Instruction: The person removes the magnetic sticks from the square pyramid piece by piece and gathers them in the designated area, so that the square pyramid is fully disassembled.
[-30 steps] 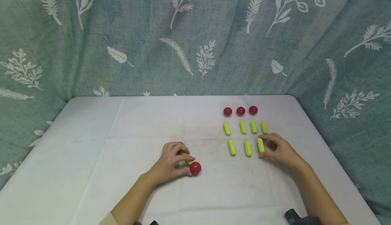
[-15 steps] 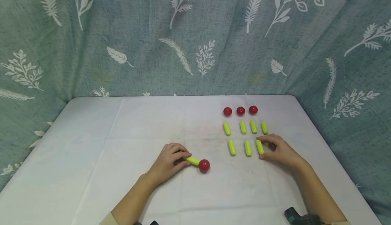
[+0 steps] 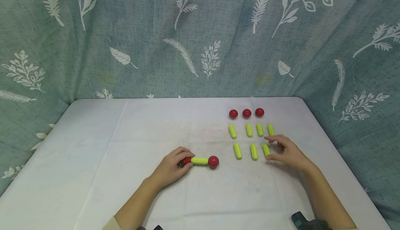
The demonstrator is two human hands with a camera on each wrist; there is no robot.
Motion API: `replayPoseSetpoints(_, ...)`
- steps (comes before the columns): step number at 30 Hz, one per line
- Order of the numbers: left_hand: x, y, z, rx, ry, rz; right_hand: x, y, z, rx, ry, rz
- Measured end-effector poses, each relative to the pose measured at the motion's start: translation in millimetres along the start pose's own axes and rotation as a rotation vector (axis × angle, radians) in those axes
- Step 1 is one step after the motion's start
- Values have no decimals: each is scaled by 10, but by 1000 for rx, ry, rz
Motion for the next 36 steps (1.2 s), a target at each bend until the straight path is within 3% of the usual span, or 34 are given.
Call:
replayPoseSetpoints(6, -23, 4, 8, -11, 19, -3, 34, -265, -51, -39, 13, -45)
replayPoseSetpoints(14, -47, -8, 18, -29, 32, 13, 255, -632, -215, -64, -11, -74)
replayPoseSetpoints(23, -77, -11, 10, -25, 72, 9, 736, -1105, -331, -186, -111, -148)
replayPoseSetpoints(32, -79, -13, 10, -4, 79, 25, 1230, -1326, -465, -152, -242, -112)
replayPoseSetpoints(36, -80, -5, 23, 15, 82, 54, 1360, -1383, -492, -178, -252, -58)
Point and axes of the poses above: each hand's wrist, its own z-axis away from the middle knuckle, its own x-axis out of the palm, y = z × x, the point moved 10 cm from there along -z, towards the middle knuckle, and after that the axes turned 4 degrees about -y, right-handed, at the moved point
